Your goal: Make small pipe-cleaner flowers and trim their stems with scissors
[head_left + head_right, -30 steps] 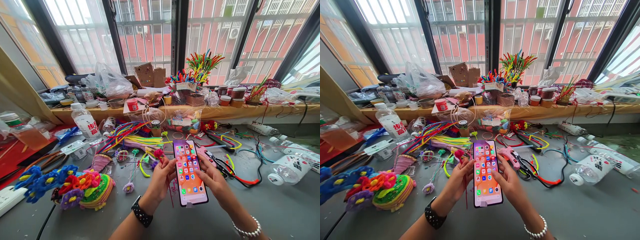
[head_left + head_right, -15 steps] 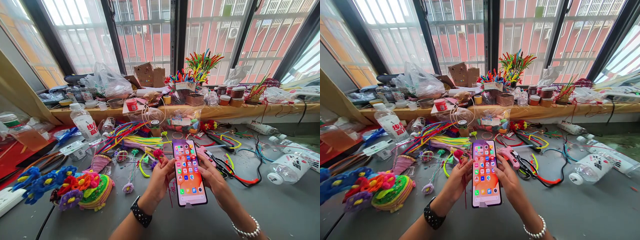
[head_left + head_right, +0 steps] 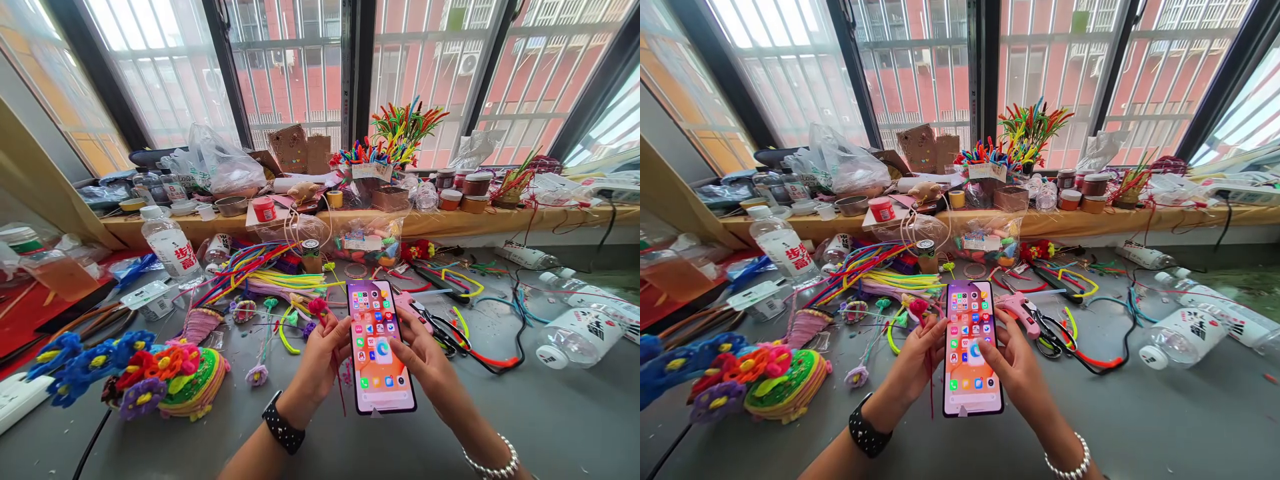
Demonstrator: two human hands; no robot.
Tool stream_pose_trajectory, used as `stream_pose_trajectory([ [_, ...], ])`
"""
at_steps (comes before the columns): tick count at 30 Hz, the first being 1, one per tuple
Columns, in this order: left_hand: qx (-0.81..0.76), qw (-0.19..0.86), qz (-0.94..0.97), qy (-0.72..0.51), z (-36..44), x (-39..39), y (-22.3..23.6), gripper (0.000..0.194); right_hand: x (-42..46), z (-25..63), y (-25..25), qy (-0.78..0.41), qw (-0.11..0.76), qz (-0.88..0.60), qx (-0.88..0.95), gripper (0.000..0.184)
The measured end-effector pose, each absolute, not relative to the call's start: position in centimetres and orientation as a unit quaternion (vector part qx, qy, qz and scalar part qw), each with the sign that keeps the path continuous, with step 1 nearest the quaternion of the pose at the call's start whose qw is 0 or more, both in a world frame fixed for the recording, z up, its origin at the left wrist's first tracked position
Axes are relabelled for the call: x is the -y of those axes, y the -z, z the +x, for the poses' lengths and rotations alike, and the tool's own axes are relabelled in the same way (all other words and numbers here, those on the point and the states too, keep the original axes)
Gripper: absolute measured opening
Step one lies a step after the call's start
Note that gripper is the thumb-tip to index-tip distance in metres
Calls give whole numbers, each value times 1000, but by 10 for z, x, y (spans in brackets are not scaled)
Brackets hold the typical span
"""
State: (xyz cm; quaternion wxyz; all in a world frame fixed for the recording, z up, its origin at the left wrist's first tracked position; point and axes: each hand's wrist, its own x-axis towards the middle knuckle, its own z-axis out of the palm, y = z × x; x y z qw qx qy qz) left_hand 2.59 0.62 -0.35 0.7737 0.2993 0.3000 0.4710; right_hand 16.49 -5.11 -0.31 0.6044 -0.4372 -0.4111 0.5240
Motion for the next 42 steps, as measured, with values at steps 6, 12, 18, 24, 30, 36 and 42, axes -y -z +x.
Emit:
stream_pose_trajectory([
  [6, -305, 771, 296, -474, 24, -6, 4, 42, 51, 168, 4, -511, 585, -462, 429, 56],
  [12, -299, 775, 305, -466, 24, -8, 7, 40, 52, 167, 1, -523, 584, -466, 410, 54],
  [18, -300, 773, 310, -465, 25, -6, 4, 41, 51, 164, 2, -499, 600, -451, 432, 58],
  [24, -306, 773, 300, -467, 25, -6, 3, 42, 51, 169, 5, -508, 578, -457, 446, 56],
  [30, -293, 777, 302, -469, 24, -6, 4, 41, 50, 173, 9, -502, 577, -474, 437, 54],
  [36, -297, 771, 317, -466, 24, -6, 5, 40, 52, 173, 5, -467, 564, -474, 490, 51],
  [42, -295, 769, 322, -467, 24, -6, 6, 39, 53, 181, 7, -337, 530, -489, 606, 50],
])
